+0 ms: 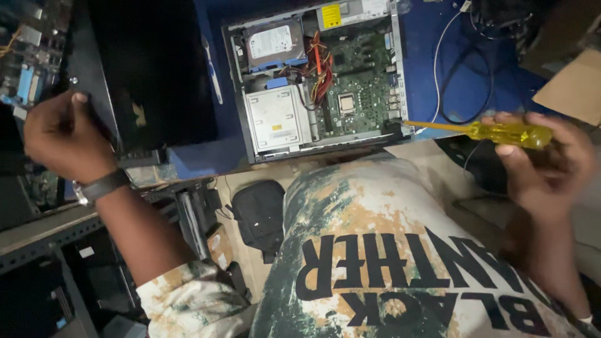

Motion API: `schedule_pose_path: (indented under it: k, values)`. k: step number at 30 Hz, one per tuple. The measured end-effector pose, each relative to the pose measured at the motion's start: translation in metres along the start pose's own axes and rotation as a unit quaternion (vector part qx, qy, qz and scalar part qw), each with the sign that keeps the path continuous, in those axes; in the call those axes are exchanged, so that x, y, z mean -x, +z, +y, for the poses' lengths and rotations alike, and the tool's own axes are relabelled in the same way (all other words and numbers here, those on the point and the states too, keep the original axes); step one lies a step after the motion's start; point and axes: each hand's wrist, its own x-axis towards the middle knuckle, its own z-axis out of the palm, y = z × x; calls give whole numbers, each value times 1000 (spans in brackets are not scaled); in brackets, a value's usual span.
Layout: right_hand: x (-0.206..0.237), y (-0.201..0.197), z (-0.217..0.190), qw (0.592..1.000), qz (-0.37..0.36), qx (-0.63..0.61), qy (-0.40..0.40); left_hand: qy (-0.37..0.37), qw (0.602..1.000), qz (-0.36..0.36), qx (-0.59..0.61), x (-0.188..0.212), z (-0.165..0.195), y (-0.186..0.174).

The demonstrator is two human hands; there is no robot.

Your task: The person uses a yellow screwdriver to remove screws from a computer case, detaches a fan, and places it on the table. They continue to unscrew and remove additional components from the motherboard area.

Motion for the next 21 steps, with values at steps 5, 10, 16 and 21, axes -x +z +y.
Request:
schedule_pose_path:
  k: [5,10,16,21]
  values:
    - [2,5,2,998,29,-31,51,90,993,-11,-75,-3,7,-8]
    - [-8,6,3,997,24,-20,64,-32,999,-9,-26,3,9,-6]
    - [-23,0,14,998,23,-21,54,70,994,72,-44,3,15,-12]
    - [-39,-2,26,995,39,-49,71,62,957,276,-61,40,53,-33]
